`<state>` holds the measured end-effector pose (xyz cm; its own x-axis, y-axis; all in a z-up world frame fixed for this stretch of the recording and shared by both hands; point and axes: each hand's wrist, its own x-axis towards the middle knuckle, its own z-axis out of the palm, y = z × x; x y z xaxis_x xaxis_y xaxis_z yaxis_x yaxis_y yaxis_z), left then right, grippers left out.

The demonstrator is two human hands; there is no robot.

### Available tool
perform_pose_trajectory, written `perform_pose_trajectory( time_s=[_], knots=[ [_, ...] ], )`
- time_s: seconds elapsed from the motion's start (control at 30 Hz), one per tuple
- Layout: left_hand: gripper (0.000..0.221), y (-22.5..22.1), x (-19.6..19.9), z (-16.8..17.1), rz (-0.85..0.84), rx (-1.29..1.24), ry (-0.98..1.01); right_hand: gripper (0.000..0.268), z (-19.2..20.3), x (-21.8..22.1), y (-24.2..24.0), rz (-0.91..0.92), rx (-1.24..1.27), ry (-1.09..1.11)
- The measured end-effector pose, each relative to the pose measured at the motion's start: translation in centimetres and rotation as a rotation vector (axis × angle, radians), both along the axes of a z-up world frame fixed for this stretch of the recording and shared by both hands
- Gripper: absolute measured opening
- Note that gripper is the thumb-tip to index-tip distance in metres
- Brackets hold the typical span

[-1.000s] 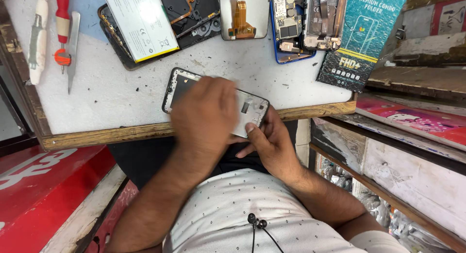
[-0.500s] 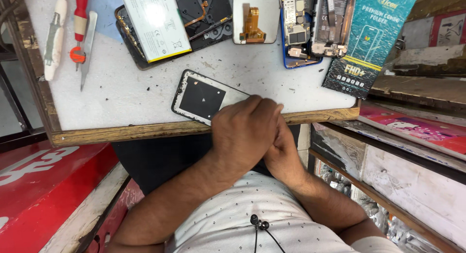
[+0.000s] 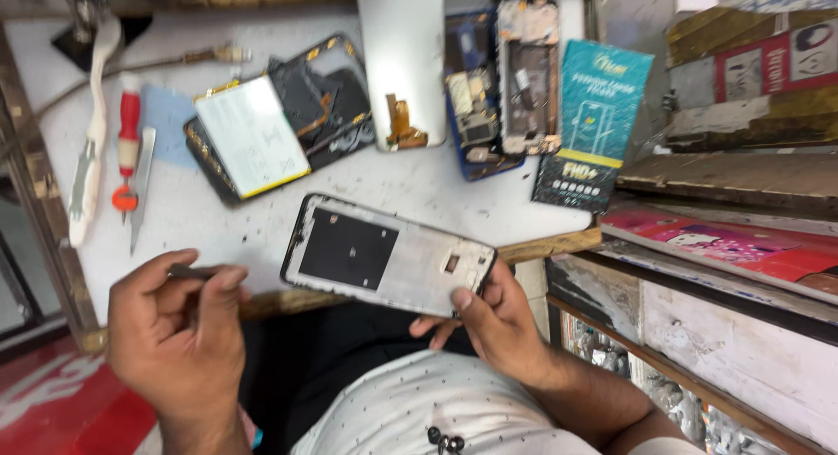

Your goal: The person disassembles a smartphone by removing the back cover, battery, and internal components. They then peel protective film from the back cover and place the parts on the workbench.

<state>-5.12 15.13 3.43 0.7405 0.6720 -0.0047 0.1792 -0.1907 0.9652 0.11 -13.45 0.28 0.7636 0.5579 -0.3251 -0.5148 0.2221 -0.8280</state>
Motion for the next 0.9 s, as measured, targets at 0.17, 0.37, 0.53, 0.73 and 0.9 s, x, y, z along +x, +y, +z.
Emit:
perform_pose_trajectory(
  time_s=[0.17, 0.37, 0.53, 0.73, 0.9],
  knots=[
    [0.012, 0.5, 0.0, -0.5, -0.035, 0.118, 0.035, 0.042, 1.7, -0.2, -0.3, 0.008, 0.081, -0.049],
    [0.011, 0.3, -1.2, -1.1, -0.087, -0.031, 0.032, 0.047, 2.9, -0.6, -0.8, 0.012, 0.182, -0.052],
    [0.021, -0.8, -0.8, -0.8, -0.514, -0.361, -0.338, 0.053, 2.2, -0.8, -1.0, -0.014, 0.251, -0.027],
    [0.022, -3.3, 0.2, 1.7, -0.455, -0.332, -0.105, 0.052, -1.0, -0.6, 0.4, 0.152, 0.041, -0.09],
    [0.019, -0.6, 3.3, 2.7, -0.581, -0.131, -0.01, 0.068, -1.1, 1.4, 1.5, 0.259, 0.051, -0.148]
  ],
)
